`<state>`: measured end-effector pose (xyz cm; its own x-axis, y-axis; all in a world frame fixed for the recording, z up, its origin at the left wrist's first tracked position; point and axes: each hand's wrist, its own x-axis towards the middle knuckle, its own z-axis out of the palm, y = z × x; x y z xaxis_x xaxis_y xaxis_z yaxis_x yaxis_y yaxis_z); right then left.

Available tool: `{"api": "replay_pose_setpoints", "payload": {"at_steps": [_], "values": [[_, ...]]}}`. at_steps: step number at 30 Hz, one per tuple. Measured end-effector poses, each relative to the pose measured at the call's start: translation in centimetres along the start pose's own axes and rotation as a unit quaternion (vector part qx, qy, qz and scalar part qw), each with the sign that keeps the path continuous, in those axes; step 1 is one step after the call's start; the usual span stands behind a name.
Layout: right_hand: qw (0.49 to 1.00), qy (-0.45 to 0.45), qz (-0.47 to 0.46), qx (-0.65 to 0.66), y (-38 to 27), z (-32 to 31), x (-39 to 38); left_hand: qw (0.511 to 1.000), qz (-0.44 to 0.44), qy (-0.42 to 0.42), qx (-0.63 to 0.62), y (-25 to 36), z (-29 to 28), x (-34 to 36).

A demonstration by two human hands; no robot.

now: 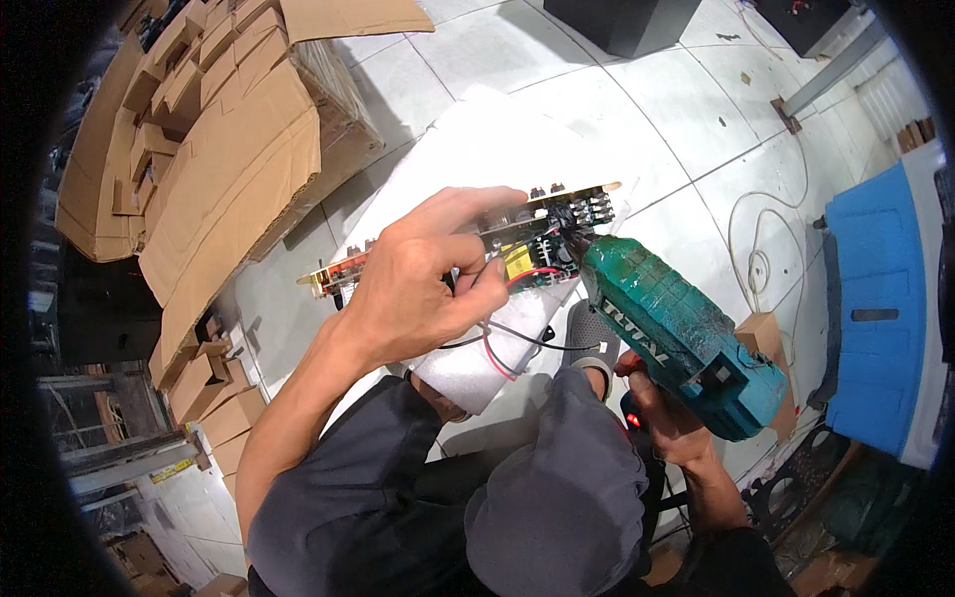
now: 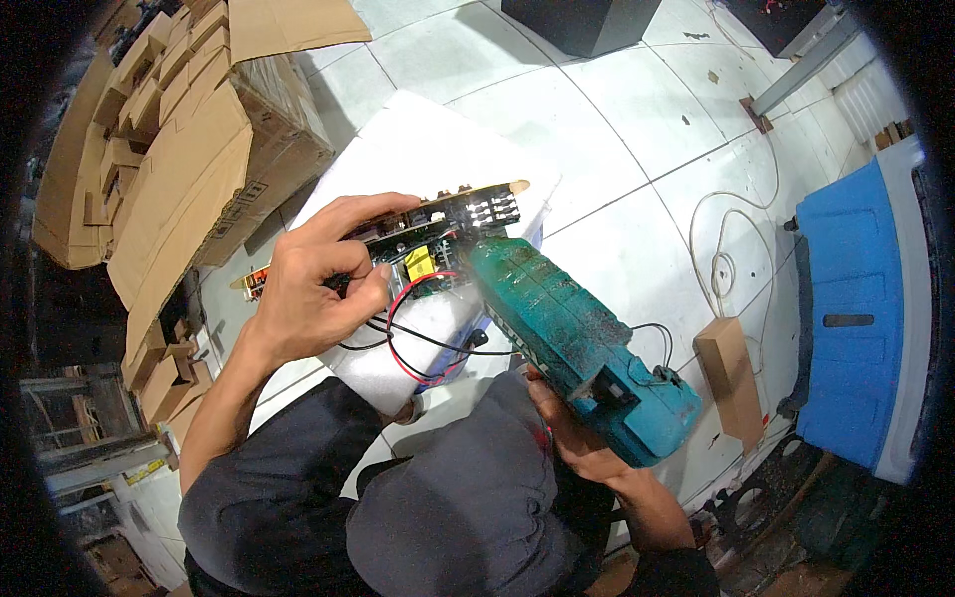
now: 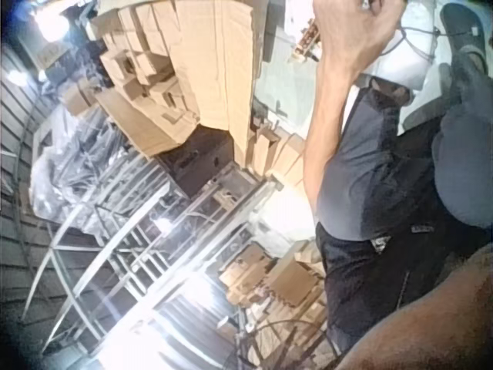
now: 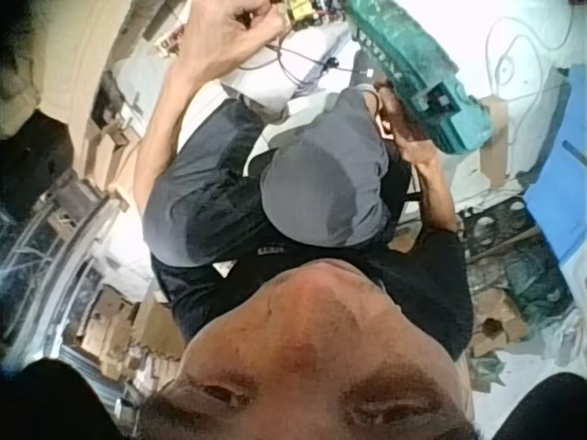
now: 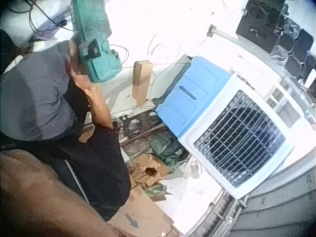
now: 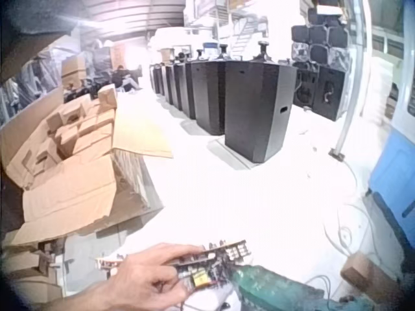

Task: The person unpacks a circuit board from a box, removes protective packaging, and uses a soldering iron to work on the board's components. The person handles wires and adjusts parts on the board while seated on the floor.

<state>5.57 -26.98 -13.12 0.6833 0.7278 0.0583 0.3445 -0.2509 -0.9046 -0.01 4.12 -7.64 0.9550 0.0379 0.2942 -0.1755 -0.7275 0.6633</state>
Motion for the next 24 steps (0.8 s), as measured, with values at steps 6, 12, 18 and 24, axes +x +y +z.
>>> {"api": "replay_pose_setpoints", "payload": {"at_steps": [6, 12, 18, 24], "values": [[0.996, -0.033, 0.085, -0.007, -0.8, -0.6, -0.2, 1.0, -0.002, 0.004, 0.004, -0.1, 0.0, -0.2], [0.998, 0.001, 0.064, 0.007, -0.1, 0.2, 0.3, 1.0, -0.003, 0.002, 0.008, -0.1, 0.0, -0.2], [0.996, -0.006, 0.07, 0.05, -0.1, 0.1, -0.3, 1.0, 0.006, 0.01, 0.003, -0.2, 0.1, -0.2], [0.999, -0.008, 0.02, 0.033, 0.2, -0.1, -0.3, 0.999, 0.024, 0.034, -0.002, -0.4, 0.4, -0.2]]}}
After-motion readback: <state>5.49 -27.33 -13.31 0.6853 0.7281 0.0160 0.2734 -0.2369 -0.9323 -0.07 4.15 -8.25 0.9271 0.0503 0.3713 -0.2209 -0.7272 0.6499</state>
